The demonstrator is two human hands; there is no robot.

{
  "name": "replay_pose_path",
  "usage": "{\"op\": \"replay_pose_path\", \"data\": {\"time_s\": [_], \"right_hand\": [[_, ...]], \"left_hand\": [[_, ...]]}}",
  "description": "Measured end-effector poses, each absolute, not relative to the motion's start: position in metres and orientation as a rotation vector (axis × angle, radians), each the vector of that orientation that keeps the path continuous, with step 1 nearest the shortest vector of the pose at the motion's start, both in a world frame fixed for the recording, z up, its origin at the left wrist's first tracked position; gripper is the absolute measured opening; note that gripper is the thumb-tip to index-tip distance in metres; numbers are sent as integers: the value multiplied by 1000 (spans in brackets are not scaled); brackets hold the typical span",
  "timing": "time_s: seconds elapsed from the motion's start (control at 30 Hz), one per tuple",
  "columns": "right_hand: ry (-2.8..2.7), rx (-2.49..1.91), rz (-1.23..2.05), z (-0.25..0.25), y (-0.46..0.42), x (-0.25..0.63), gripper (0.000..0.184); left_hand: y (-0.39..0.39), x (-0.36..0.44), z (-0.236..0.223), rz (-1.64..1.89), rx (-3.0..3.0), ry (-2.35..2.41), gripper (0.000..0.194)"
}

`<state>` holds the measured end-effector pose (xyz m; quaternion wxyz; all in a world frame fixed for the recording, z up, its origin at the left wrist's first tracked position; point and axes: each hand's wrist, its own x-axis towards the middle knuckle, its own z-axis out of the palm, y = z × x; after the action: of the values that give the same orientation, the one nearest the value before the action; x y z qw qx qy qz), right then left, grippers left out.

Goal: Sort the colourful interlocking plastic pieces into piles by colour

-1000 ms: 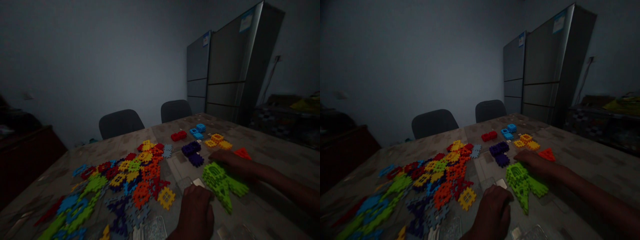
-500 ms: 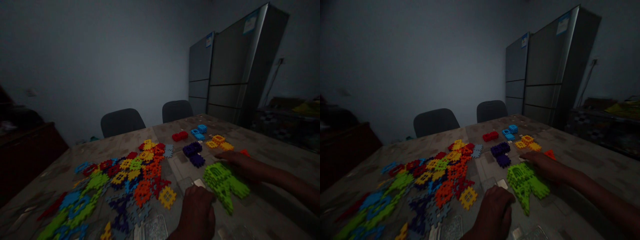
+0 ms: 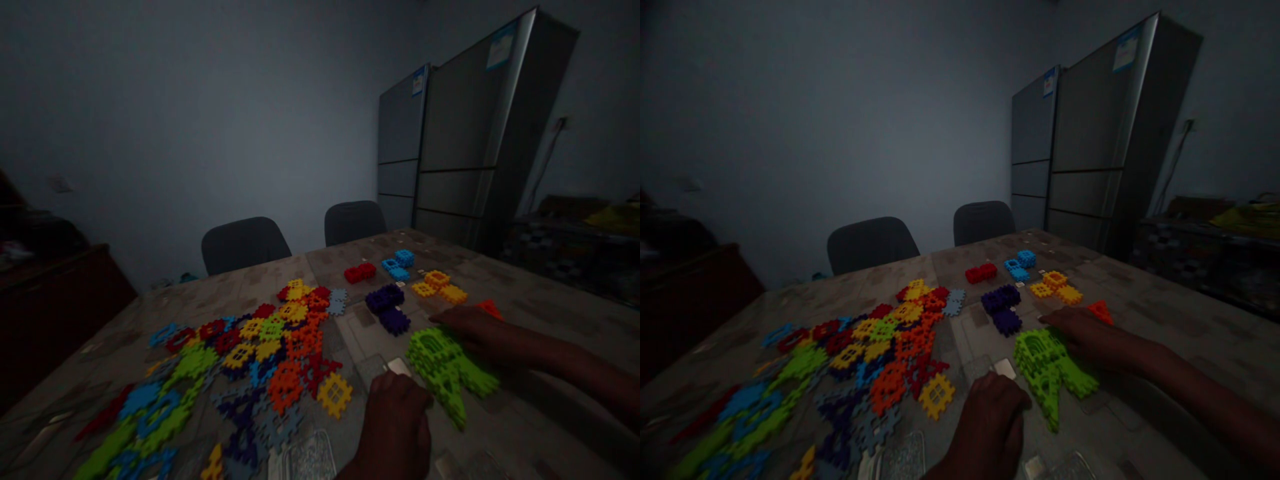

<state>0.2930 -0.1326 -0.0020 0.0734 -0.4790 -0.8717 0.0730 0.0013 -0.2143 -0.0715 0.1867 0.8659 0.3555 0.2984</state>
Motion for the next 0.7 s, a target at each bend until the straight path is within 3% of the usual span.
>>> {"op": "replay_pose_path", "data": {"time_s": [0.43,0.7], "right_hand": [[-2561,-1411,197,-4,-127,293,49],[-2234,-1653,71,-23,-178,305,70]], "left_hand": [[-214,0,-72,855,2462,966,35],[-215,3,-70,823,2438,983,35]]}}
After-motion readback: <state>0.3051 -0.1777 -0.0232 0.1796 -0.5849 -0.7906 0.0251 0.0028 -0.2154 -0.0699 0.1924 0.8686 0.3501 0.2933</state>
